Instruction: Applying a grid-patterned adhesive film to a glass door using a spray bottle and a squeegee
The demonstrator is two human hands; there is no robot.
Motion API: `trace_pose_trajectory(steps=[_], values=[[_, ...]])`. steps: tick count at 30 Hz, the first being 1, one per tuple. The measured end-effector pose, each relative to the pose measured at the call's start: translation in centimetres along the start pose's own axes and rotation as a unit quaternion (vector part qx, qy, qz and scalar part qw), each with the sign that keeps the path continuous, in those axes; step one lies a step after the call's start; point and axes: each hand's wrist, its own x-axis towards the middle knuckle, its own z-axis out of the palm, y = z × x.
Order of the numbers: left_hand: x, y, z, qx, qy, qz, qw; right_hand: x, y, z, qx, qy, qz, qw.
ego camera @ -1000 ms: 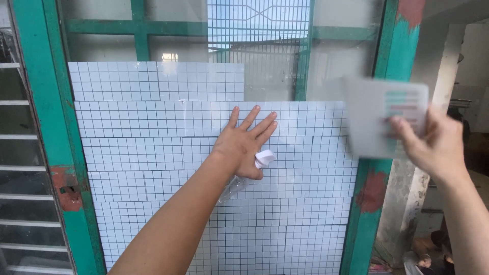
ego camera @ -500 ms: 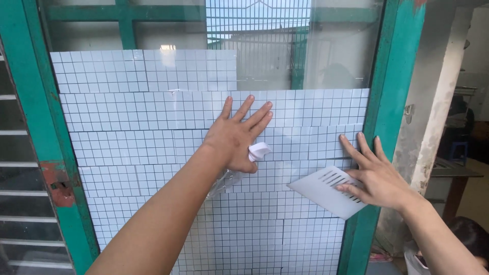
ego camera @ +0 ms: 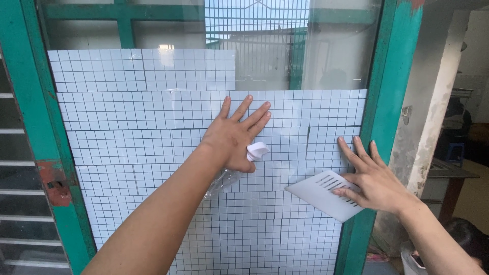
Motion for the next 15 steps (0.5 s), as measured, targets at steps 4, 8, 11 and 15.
trace_pose_trajectory(steps=[4, 8, 11, 15], values=[[-0.06, -0.06, -0.19, 0.003, -0.001, -0.004, 1.000, 0.30, -0.17, -0.39, 0.002, -0.013, 0.005, 1.000], [0.17, -0.08, 0.45, 0.003, 0.015, -0.002, 1.000, 0.30, -0.40, -0.40, -0.005, -0.007, 0.010, 1.000], [0.01, -0.11, 0.12, 0.001, 0.006, -0.001, 1.000, 0.29, -0.26, -0.35, 0.002, -0.007, 0.009, 1.000], [-0.17, -0.04, -0.36, 0.003, -0.016, -0.003, 1.000, 0.13, -0.59, -0.58, 0.011, 0.002, 0.005, 1.000]])
